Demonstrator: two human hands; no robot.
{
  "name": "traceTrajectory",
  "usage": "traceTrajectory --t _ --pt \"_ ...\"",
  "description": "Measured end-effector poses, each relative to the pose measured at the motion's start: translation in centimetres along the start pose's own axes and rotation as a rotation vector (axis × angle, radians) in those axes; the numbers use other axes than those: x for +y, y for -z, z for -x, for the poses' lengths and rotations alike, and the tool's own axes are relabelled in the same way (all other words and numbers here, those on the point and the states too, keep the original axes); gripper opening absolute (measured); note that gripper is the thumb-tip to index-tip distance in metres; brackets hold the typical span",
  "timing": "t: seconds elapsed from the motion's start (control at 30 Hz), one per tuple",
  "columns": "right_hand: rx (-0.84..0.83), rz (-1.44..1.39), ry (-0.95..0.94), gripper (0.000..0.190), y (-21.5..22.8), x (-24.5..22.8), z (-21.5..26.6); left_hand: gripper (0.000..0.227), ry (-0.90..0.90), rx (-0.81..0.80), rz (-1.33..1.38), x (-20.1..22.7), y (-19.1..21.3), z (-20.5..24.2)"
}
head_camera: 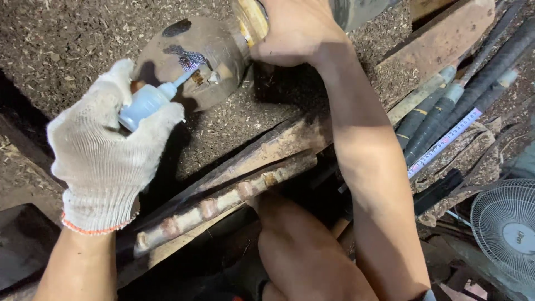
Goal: The person holds a small squeeze bottle and drips liquid onto a teardrop-shaped workpiece mounted on a rotating spindle, steadying the object with the other hand and turning it by hand between applications to coat different spots on its surface.
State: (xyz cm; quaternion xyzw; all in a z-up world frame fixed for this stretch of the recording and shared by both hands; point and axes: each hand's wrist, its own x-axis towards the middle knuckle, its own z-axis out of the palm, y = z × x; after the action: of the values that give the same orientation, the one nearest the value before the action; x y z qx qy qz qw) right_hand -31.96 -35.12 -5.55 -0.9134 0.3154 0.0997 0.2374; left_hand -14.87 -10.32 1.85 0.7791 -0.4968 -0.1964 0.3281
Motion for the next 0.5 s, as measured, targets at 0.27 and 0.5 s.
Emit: traceTrajectory --t 0.27,0.5 --pt "-0.106 0.017 -0.077 0.054 -0.2 0.1 -0.1 0.038 -0.100 0.035 0.035 0.2 -0.1 0.2" --pt "0.048 -0.034 0.015 0.063 -0.4 0.6 0.8 0.039 -0.087 0.046 -0.002 -1.6 0.1 0.5"
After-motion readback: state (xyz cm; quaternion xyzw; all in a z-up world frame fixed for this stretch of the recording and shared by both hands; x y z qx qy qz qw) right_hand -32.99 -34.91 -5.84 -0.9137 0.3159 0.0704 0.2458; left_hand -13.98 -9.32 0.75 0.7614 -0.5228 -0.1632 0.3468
